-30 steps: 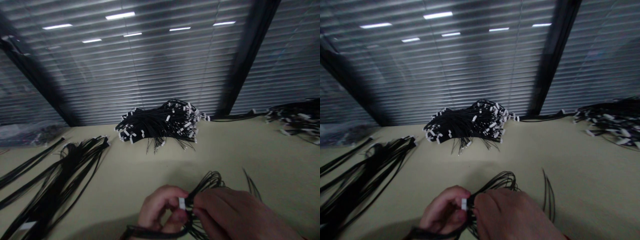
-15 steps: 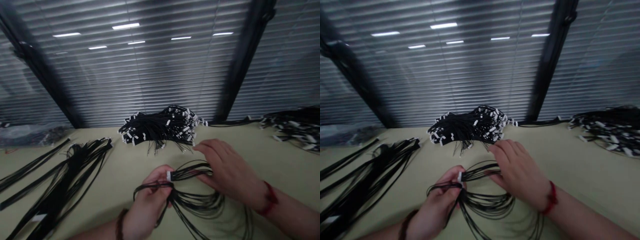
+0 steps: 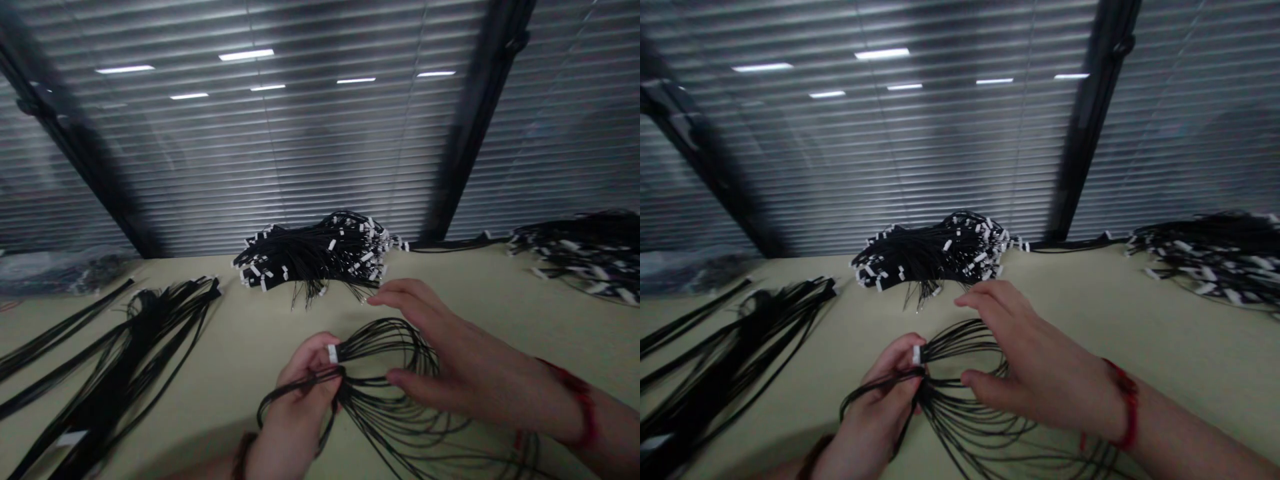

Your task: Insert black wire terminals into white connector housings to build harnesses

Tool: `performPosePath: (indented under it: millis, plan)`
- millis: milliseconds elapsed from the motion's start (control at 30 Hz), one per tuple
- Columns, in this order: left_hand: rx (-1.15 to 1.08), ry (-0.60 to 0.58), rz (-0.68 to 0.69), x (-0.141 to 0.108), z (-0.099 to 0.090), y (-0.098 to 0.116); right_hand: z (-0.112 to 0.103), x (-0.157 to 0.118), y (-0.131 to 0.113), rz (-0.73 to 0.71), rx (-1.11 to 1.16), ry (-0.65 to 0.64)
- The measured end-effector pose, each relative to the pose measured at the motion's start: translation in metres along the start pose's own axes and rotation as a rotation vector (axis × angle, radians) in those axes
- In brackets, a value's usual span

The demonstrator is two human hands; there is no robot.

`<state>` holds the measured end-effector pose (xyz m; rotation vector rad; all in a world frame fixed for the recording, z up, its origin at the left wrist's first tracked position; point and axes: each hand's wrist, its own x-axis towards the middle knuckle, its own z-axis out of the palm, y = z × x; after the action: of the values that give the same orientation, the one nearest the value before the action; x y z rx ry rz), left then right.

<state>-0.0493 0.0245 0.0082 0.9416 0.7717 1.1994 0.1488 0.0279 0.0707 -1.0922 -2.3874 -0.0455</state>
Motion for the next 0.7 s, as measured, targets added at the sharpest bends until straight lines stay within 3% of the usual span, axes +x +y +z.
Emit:
performPosePath:
  millis: [67,133,267,333,400,567,700]
  plan:
    - [0.012,0.025,0.028,0.001,-0.002,-0.001,-0.017,-0.007,-0.016,0.009,0.093,-0.028]
    - [0.036,0.046,0.068,0.002,-0.003,-0.001,-0.021,-0.016,-0.027,0.006,0.078,-0.054]
    - [0.06,0.048,0.096,0.002,-0.005,-0.001,0.002,-0.032,-0.03,-0.056,-0.09,-0.215]
    - [0.06,0.059,0.092,0.002,-0.004,-0.001,0.016,-0.035,-0.03,-0.021,-0.16,-0.306]
    - [0.048,0.064,0.082,0.002,-0.002,-0.001,0.025,-0.033,-0.032,0.024,-0.167,-0.319]
    - [-0.024,0.045,0.127,-0.002,-0.001,-0.004,0.023,-0.015,-0.044,0.198,0.078,-0.235]
    - [-0.085,-0.011,0.112,-0.005,-0.001,-0.005,0.022,-0.003,-0.046,0.329,0.325,-0.313]
